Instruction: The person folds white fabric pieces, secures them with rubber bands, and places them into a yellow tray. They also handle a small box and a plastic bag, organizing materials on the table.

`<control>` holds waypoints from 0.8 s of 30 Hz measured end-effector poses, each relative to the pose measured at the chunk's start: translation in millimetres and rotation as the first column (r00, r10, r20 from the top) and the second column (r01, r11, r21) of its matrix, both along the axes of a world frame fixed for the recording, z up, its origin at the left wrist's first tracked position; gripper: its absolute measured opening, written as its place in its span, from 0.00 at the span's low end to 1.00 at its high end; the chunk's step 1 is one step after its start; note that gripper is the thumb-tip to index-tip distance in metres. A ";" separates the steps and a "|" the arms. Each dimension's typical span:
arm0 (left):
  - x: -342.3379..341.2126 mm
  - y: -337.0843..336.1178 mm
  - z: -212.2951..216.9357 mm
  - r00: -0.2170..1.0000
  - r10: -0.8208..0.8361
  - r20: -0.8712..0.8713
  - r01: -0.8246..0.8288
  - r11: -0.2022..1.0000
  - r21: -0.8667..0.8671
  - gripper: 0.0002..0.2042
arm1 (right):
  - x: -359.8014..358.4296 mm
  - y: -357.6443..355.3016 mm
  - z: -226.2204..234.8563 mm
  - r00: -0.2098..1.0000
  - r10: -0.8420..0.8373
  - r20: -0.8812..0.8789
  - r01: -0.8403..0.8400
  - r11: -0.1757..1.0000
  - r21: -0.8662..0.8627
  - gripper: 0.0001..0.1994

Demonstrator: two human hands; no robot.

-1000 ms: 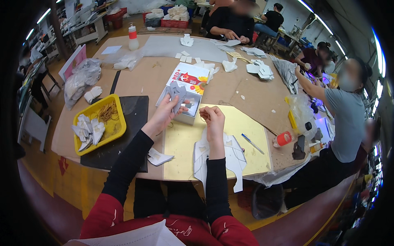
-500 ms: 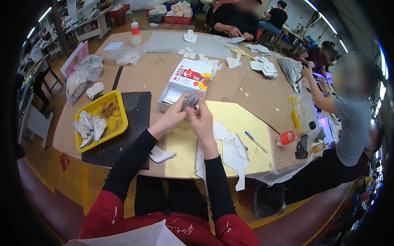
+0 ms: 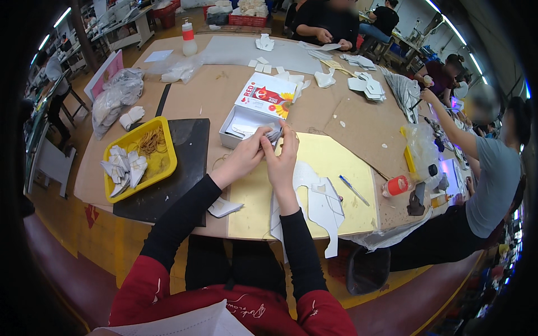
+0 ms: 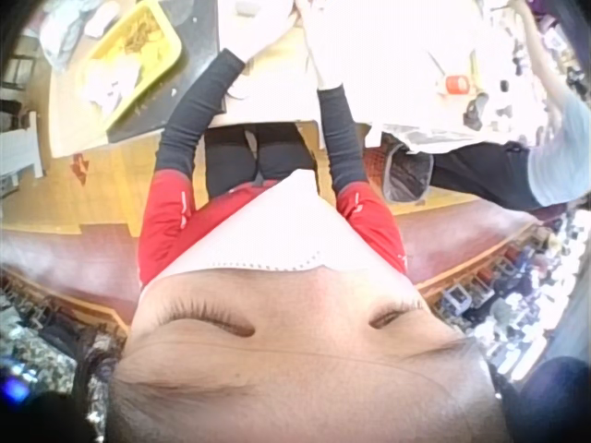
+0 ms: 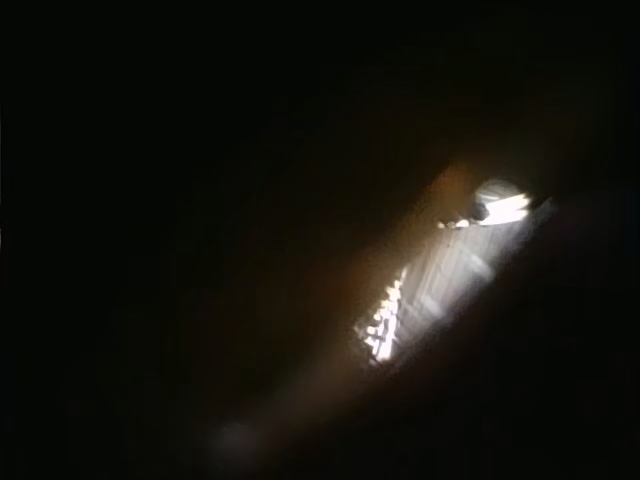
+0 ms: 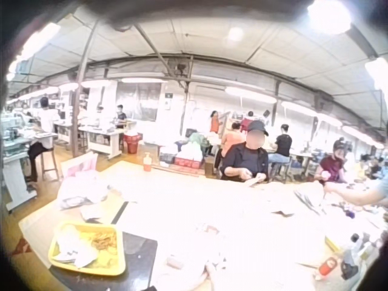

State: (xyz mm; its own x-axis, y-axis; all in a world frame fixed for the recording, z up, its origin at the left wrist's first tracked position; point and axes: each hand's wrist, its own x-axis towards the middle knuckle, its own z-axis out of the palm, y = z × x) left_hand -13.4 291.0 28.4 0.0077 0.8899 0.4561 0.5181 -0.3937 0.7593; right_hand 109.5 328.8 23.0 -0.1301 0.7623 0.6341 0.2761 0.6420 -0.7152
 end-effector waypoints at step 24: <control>-23.2 15.3 -6.2 0.742 -0.122 0.660 0.259 0.959 -0.115 0.09 | 4.6 -2.2 15.1 0.805 0.173 -0.568 -0.374 0.891 -0.258 0.22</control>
State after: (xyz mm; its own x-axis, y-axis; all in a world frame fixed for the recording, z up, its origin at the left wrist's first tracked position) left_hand -36.5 306.3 22.2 -0.0458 0.9692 0.2418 -0.1876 -0.2461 0.9509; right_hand 114.1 326.6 38.2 -0.0969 0.9227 0.3731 -0.3477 0.3198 -0.8814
